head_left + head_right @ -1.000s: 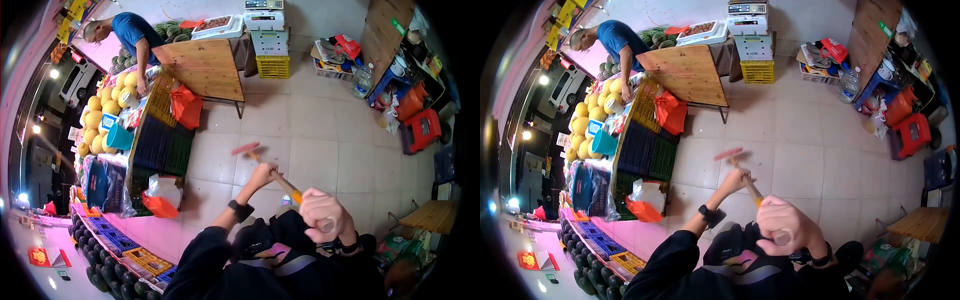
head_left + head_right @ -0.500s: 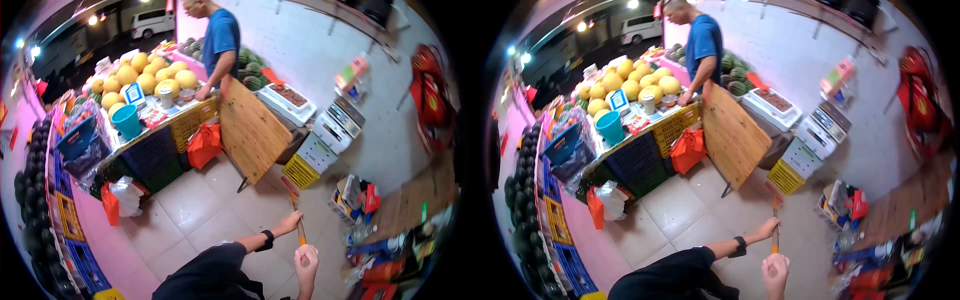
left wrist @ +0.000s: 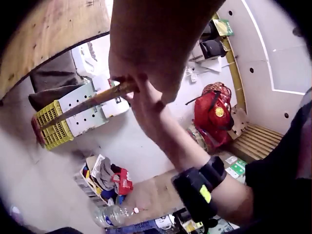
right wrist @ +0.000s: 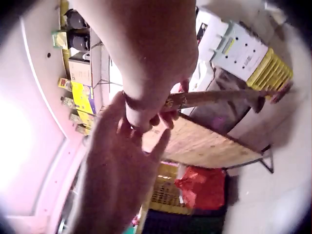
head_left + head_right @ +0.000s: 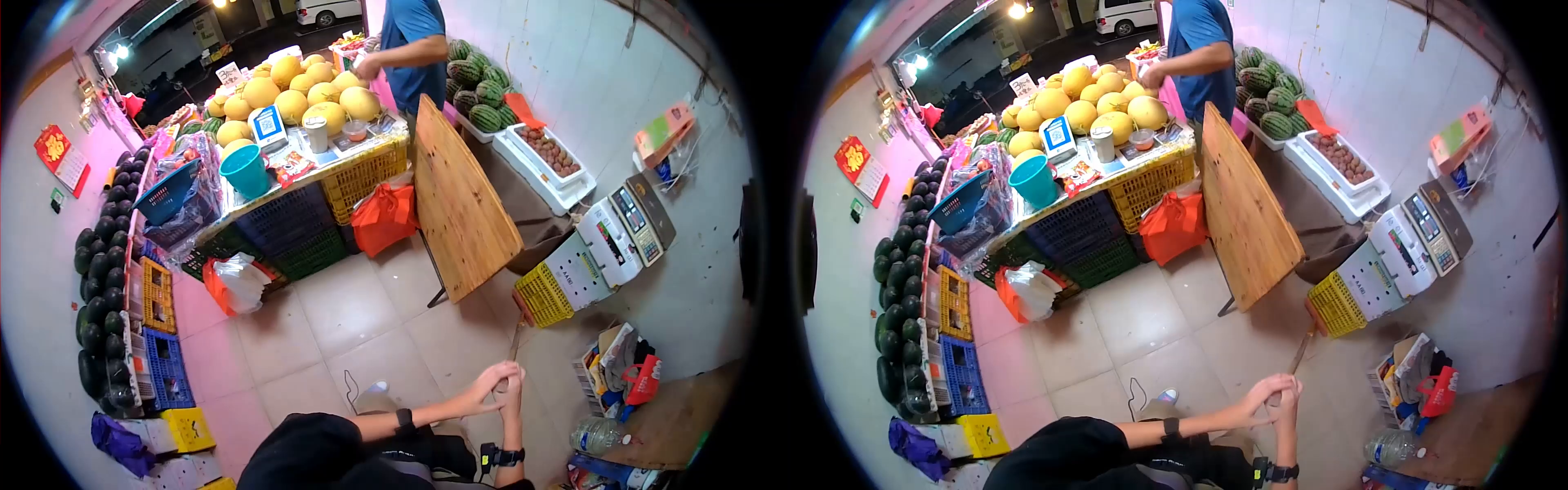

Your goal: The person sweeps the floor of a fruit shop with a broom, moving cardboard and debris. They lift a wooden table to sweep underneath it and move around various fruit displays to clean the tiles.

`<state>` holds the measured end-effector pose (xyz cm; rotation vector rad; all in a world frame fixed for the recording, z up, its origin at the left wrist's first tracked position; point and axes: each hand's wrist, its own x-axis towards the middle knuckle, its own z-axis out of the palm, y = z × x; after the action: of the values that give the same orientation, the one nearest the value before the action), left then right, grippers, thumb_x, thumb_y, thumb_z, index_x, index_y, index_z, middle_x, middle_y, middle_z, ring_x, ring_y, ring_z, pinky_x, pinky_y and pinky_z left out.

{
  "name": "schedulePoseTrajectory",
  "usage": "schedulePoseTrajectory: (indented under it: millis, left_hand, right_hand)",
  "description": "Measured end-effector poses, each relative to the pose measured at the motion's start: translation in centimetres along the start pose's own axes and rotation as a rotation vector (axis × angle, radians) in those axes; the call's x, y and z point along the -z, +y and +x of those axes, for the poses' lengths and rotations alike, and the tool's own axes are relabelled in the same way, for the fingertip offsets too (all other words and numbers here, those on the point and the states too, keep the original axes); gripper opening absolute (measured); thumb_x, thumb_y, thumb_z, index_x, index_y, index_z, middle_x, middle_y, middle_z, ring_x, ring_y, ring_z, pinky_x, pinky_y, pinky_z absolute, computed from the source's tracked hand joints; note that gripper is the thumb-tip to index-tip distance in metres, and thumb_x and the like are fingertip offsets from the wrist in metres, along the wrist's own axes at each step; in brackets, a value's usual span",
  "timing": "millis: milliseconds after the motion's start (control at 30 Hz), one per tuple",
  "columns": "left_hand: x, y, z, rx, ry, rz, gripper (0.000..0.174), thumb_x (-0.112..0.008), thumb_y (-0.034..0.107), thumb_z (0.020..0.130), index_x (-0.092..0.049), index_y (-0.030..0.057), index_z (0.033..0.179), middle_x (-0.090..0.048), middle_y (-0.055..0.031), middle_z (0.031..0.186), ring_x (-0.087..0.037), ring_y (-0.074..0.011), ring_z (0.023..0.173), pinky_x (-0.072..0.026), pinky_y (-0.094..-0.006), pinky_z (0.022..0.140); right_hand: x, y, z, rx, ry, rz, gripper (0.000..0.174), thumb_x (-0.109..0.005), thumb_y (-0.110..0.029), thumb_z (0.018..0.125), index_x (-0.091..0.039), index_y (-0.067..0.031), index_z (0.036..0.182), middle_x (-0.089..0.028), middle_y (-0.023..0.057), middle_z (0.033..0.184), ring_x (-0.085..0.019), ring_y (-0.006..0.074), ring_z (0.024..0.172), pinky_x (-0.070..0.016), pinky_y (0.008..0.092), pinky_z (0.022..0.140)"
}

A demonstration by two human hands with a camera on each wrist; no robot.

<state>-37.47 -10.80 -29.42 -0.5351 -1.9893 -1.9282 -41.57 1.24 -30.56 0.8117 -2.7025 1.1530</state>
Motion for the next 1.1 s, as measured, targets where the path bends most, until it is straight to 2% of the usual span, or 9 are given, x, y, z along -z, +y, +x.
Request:
schedulePoseTrajectory:
  millis: [133, 200, 233, 300, 433, 500, 767, 933, 1100]
  left_hand:
    - [-3.4, -0.9, 1.7, 0.073, 0.047, 0.203, 0.03, -0.061, 0.01, 0.075, -0.053, 0.0028, 0.103, -0.049, -0.0132, 0.11, -0.042, -0.0277, 0.111, -0.0292, -0.0371, 0.096]
    - [-4.8, 1.1, 2.4, 0.687, -0.093, -0.148, 0.01, -0.06, 0.01, 0.077, -0.055, 0.0014, 0.075, -0.055, -0.0086, 0.088, -0.05, -0.0237, 0.09, -0.038, -0.0339, 0.082]
    - [-6.1, 1.0, 2.1, 0.703, -0.093, -0.123, 0.01, -0.06, 0.01, 0.077, -0.055, 0.0014, 0.075, -0.055, -0.0086, 0.088, -0.05, -0.0237, 0.09, -0.038, -0.0339, 0.082]
    - [-10.0, 0.1, 0.8, 0.155, 0.006, -0.036, 0.022, -0.059, 0.009, 0.078, -0.045, 0.0013, 0.062, -0.049, -0.007, 0.069, -0.047, -0.021, 0.07, -0.0385, -0.0316, 0.067]
    - [-13.3, 1.2, -1.6, 0.185, 0.051, 0.091, 0.027, -0.057, 0.007, 0.077, -0.037, 0.0024, 0.059, -0.039, -0.008, 0.057, -0.042, -0.0236, 0.063, -0.036, -0.033, 0.061]
    - [-13.2, 2.0, -2.5, 0.166, 0.04, 0.057, 0.025, -0.053, 0.002, 0.075, -0.035, 0.001, 0.058, -0.034, -0.0099, 0.056, -0.038, -0.025, 0.06, -0.0321, -0.0347, 0.056]
    - [-5.9, 17.2, -10.6, 0.296, 0.121, 0.115, 0.023, -0.05, 0.007, 0.074, -0.034, 0.0002, 0.058, -0.037, -0.0114, 0.055, -0.036, -0.0267, 0.052, -0.035, -0.0362, 0.058]
    - [-7.2, 25.9, -15.1, 0.322, 0.067, 0.244, 0.019, -0.053, 0.012, 0.07, -0.044, 0.0022, 0.056, -0.042, -0.0127, 0.054, -0.045, -0.0292, 0.056, -0.0369, -0.0368, 0.056]
    - [-7.8, 29.2, -19.8, 0.375, 0.0, 0.494, 0.004, -0.057, 0.011, 0.063, -0.055, 0.0069, 0.062, -0.046, -0.0079, 0.053, -0.048, -0.0266, 0.056, -0.0416, -0.0341, 0.052]
  right_hand:
    - [1.4, 7.0, 1.7, 0.321, -0.193, 0.08, 0.017, -0.054, -0.018, 0.072, -0.055, -0.0058, 0.083, -0.053, 0.0106, 0.09, -0.046, 0.029, 0.09, -0.0374, 0.0372, 0.075]
    - [2.1, 10.2, 2.3, 0.116, -0.284, 0.104, 0.017, -0.059, -0.022, 0.07, -0.052, -0.0075, 0.076, -0.055, 0.0085, 0.081, -0.051, 0.0274, 0.081, -0.039, 0.0359, 0.072]
    - [2.3, 12.6, 2.2, 0.116, -0.28, 0.133, 0.017, -0.059, -0.022, 0.07, -0.052, -0.0075, 0.076, -0.055, 0.0085, 0.081, -0.051, 0.0274, 0.081, -0.039, 0.0359, 0.072]
    - [2.5, 18.3, 1.9, 0.007, -0.731, -0.015, 0.02, -0.066, -0.019, 0.063, -0.054, -0.0109, 0.077, -0.054, 0.0069, 0.088, -0.049, 0.0251, 0.095, -0.0392, 0.0379, 0.079]
    - [-1.2, 26.5, 1.1, 0.217, -0.778, 0.073, 0.019, -0.067, -0.018, 0.062, -0.059, -0.0108, 0.077, -0.059, 0.0077, 0.088, -0.052, 0.0289, 0.09, -0.0438, 0.0364, 0.075]
    - [-4.0, 27.2, 1.7, 0.437, -1.284, -0.257, 0.021, -0.066, -0.018, 0.061, -0.063, -0.0085, 0.079, -0.062, 0.0125, 0.081, -0.057, 0.0317, 0.077, -0.0468, 0.0357, 0.068]
    - [-6.6, 5.0, -3.7, 0.737, -1.76, -0.01, 0.019, -0.063, -0.015, 0.061, -0.063, -0.0044, 0.077, -0.061, 0.016, 0.071, -0.057, 0.0263, 0.062, -0.0438, 0.0376, 0.057]
    - [-13.3, 0.1, -13.3, 0.891, -1.636, 0.665, 0.01, -0.058, -0.014, 0.067, -0.054, -0.0042, 0.067, -0.053, 0.009, 0.058, -0.048, 0.0223, 0.051, -0.0391, 0.0341, 0.049]
    - [-13.6, -9.6, -17.2, 0.836, -1.333, 0.71, 0.019, -0.056, -0.01, 0.064, -0.042, -0.0036, 0.054, -0.044, 0.0117, 0.055, -0.045, 0.0268, 0.057, -0.0372, 0.0349, 0.05]
